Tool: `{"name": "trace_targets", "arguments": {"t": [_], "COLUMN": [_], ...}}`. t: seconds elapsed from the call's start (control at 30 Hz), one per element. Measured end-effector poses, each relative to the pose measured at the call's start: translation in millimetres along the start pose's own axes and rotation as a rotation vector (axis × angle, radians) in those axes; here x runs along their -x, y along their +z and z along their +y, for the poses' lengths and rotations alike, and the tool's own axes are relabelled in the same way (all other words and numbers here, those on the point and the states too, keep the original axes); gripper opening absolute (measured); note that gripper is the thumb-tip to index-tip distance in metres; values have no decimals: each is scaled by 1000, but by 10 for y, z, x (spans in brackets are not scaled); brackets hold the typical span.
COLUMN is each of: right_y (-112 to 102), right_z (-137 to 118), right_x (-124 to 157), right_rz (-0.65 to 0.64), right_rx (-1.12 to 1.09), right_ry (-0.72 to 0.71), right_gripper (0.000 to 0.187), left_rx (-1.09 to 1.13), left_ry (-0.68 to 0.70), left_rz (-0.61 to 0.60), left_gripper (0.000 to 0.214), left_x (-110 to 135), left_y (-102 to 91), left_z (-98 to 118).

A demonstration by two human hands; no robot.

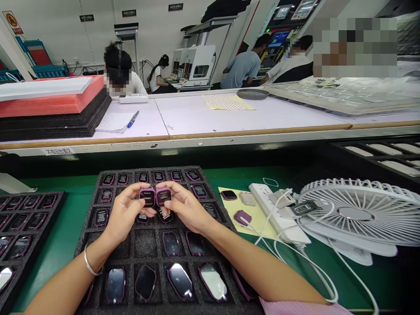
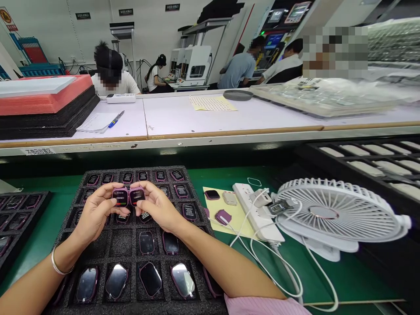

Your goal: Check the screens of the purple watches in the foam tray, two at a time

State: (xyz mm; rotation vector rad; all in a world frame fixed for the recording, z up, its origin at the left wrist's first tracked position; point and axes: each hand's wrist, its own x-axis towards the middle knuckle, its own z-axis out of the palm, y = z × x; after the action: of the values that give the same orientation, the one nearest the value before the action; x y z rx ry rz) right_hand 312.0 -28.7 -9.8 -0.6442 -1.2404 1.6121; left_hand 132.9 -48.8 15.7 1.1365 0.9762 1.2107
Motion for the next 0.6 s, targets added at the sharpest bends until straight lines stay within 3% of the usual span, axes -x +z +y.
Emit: {"name": "trace_targets", "arguments": {"t": [0.2,0.6], "right_y": [-6,-34], "right_z": [29,34], "right_x": [-11,-40], "right_rz": [17,48], "right_rx": [33,43], "right_ry": [-1,-9], "right_gripper": [27,38], "left_rx": [-69,-14], "left_ry": [4,15], "left_rz": [35,18], "left_gripper": [32,45], "left_x": [-13,-25], "left_y": [18,7], "left_z": [-16,33]}}
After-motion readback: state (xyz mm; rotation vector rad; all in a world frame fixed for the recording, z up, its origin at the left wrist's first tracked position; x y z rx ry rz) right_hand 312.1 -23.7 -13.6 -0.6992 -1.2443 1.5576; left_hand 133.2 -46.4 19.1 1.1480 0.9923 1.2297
